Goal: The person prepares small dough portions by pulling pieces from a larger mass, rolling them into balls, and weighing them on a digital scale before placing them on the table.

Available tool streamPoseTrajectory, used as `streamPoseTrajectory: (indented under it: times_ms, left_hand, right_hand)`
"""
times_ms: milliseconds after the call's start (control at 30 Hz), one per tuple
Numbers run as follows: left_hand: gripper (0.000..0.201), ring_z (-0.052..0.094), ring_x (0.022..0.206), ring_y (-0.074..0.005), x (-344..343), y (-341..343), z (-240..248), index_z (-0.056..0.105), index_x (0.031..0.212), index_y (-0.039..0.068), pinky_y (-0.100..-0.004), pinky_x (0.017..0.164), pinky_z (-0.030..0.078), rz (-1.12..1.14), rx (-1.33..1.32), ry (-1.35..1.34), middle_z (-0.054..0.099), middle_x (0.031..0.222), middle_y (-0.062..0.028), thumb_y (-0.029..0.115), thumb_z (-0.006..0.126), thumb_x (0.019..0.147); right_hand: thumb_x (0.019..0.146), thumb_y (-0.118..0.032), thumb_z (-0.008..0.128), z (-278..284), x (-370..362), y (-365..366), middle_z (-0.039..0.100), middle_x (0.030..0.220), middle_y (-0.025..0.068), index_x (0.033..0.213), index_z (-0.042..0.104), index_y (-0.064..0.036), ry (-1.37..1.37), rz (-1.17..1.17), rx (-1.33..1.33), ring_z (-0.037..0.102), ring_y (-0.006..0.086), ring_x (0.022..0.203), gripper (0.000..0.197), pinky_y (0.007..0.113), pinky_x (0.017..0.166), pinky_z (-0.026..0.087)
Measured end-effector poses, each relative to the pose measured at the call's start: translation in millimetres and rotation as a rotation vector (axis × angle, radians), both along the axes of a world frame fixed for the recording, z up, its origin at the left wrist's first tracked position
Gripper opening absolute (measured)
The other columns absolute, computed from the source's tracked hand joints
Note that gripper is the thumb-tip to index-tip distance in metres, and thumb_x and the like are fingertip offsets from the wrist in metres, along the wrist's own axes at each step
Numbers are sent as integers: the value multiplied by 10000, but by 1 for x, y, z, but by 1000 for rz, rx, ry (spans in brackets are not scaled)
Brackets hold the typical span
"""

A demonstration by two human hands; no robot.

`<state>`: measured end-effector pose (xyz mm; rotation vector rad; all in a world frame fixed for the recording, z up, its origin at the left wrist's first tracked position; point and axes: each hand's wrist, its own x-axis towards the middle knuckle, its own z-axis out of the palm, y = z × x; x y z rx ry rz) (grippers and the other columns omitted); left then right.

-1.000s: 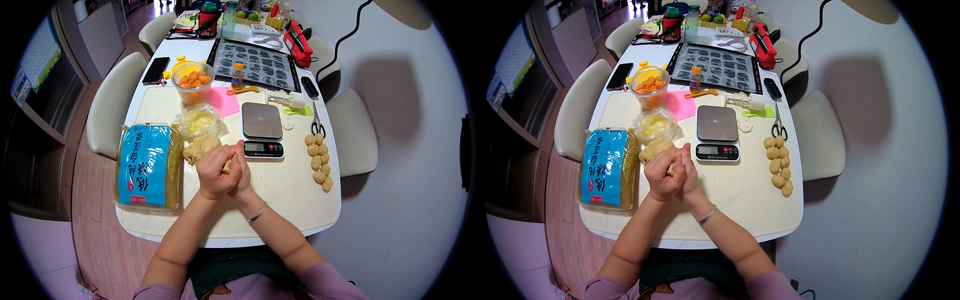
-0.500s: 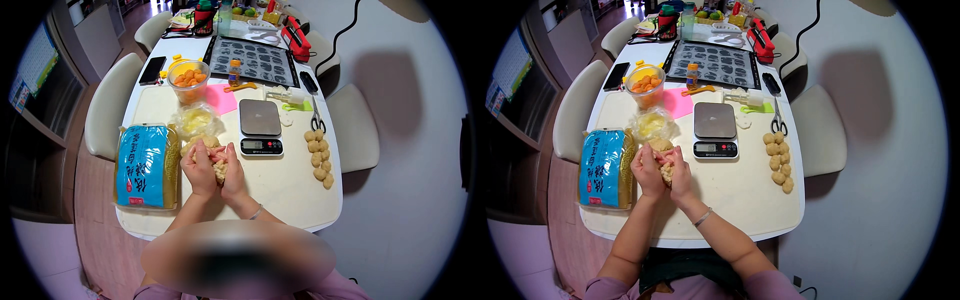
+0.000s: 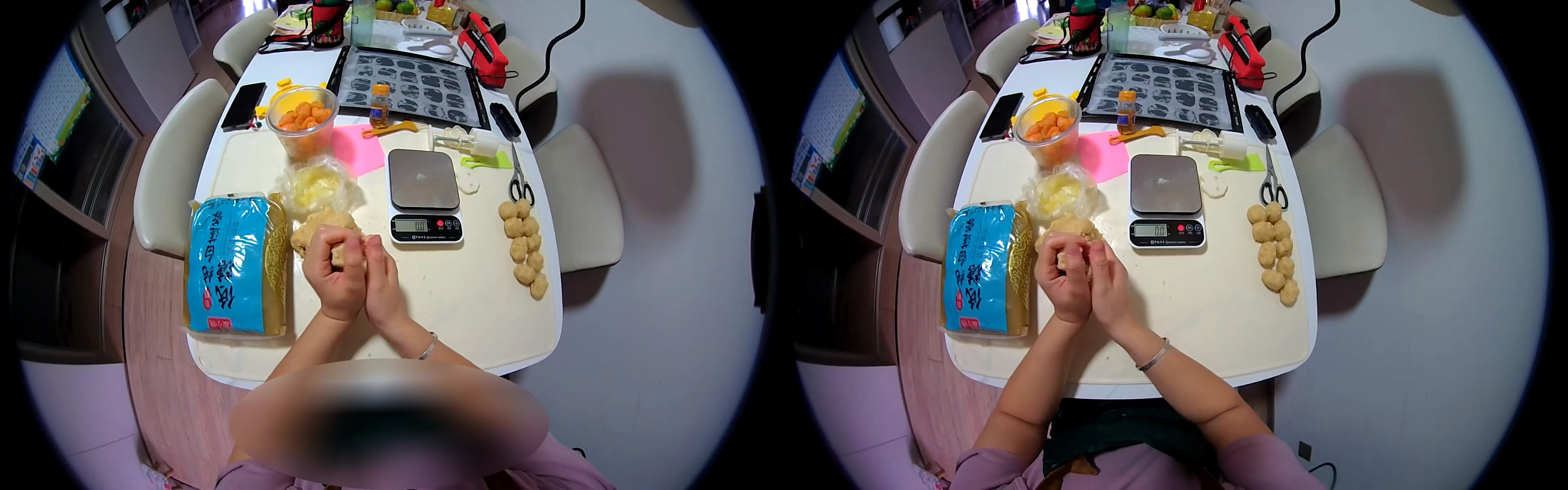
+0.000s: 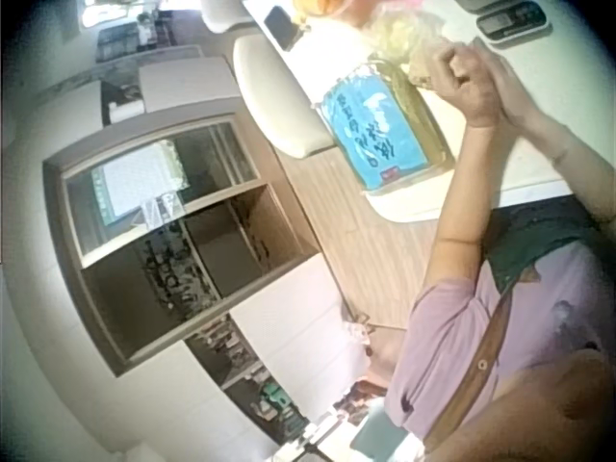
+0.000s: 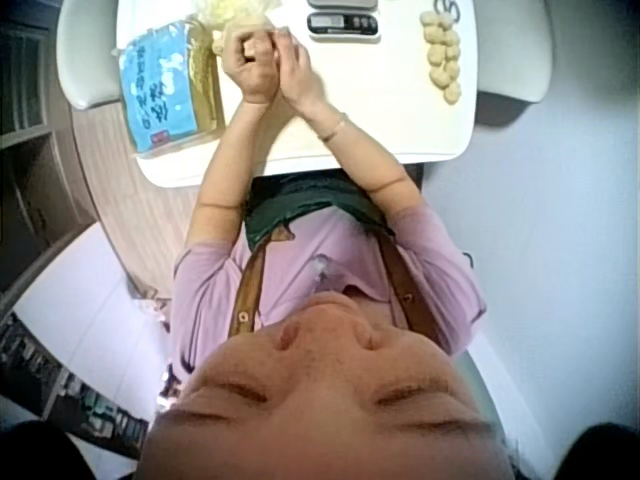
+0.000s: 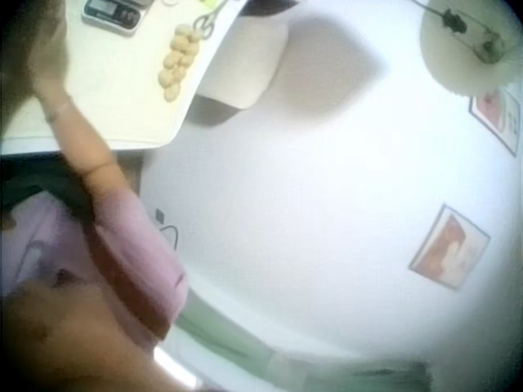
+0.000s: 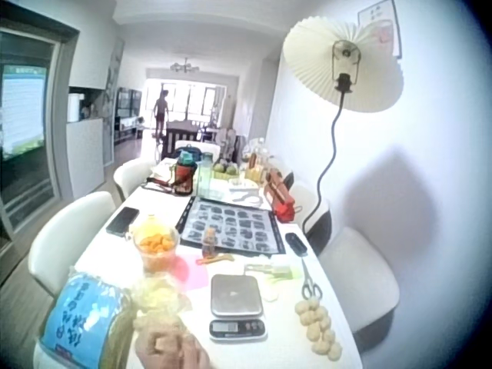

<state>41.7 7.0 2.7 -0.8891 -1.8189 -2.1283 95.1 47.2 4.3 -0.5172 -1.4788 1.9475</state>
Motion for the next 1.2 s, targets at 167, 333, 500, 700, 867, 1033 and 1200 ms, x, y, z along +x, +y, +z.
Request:
streamPoseTrajectory:
  times_ms: [167, 333, 500, 700, 867, 1033, 1200]
  left_hand:
    - [336, 482, 602, -86, -9, -9, 6, 521, 707, 30, -226, 580, 402, 68, 98, -303, 536, 671, -27, 240, 465, 963]
    - [361, 426, 546, -66, -19, -8, 11, 486, 716, 73, -206, 505, 367, 16, 263, -584, 494, 655, -15, 312, 407, 975]
    - [324, 489, 635, -87, -9, -4, 12, 498, 791, 53, -212, 573, 419, -98, 425, -667, 516, 716, -38, 315, 413, 962]
    - [250, 567, 692, -104, 2, 5, -9, 523, 896, 22, -226, 649, 462, -22, 231, -390, 568, 861, -57, 245, 434, 967]
    - [388, 517, 590, -62, -17, -4, 5, 562, 761, 10, -202, 563, 429, 49, 226, -455, 566, 709, -18, 319, 455, 971]
    - [311, 508, 562, -65, -22, -10, -3, 557, 739, 17, -203, 518, 421, 119, 93, -230, 568, 700, -29, 230, 478, 951]
    - [235, 462, 490, -61, -29, -13, -4, 531, 735, 28, -197, 443, 396, 241, 79, -149, 530, 618, -24, 154, 482, 927]
  right_hand:
    - [924, -311, 533, 0, 4, 2, 589, 833, 182, 877, 549, 0, -202, 97, 288, 580, 242, 752, 315, 335, 650, 454]
    - [881, -177, 584, -1, -1, -4, 564, 820, 186, 870, 549, 17, -60, -18, 581, 564, 352, 744, 198, 363, 659, 459]
    - [907, -140, 540, 0, 2, 8, 581, 810, 166, 907, 567, 22, 29, 7, 556, 586, 275, 739, 165, 333, 665, 462]
    - [935, -141, 485, -2, -3, 4, 608, 786, 160, 920, 591, 20, -36, -24, 312, 595, 199, 712, 193, 315, 656, 468]
    - [924, -130, 486, -4, -5, 2, 597, 765, 182, 926, 588, 29, -107, -20, 679, 604, 231, 685, 189, 344, 635, 469]
    - [946, -197, 477, -10, -4, 3, 564, 659, 105, 952, 591, -7, -109, 165, 271, 541, 174, 521, 221, 337, 491, 441]
    - [944, -341, 502, 3, 3, 8, 521, 627, 12, 1028, 540, -59, -194, 414, -573, 436, 82, 403, 297, 225, 367, 392]
